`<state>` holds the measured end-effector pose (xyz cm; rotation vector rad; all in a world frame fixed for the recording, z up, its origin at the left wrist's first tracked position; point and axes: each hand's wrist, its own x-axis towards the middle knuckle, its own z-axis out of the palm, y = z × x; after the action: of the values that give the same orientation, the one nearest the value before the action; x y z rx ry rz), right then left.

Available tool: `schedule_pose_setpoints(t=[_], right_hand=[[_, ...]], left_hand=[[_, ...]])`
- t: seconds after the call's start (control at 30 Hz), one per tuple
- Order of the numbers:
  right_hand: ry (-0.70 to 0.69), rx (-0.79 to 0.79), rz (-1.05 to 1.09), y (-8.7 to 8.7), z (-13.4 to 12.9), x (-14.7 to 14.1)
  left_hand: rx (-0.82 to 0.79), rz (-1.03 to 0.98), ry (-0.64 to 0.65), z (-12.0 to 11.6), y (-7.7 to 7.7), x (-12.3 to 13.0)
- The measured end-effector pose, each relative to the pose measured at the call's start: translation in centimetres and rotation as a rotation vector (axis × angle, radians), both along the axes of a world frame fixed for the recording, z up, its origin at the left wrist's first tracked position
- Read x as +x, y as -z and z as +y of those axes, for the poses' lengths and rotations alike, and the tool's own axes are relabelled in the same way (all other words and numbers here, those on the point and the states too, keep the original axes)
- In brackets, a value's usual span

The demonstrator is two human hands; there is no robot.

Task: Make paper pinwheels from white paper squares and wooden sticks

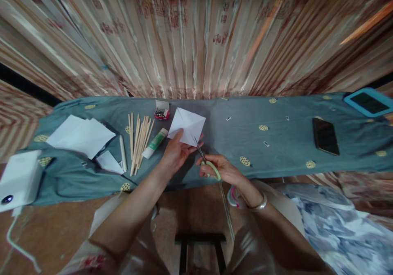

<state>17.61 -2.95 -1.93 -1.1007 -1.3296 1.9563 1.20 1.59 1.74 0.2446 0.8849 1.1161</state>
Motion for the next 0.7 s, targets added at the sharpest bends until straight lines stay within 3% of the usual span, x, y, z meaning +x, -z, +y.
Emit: schedule_pose_setpoints(t=[0.7], right_hand=[[0.05, -0.006, -0.023, -0.24, 0.26, -0.44]], left_hand=[[-0.026, 0.017, -0.067, -0.08, 0.33, 0.45]])
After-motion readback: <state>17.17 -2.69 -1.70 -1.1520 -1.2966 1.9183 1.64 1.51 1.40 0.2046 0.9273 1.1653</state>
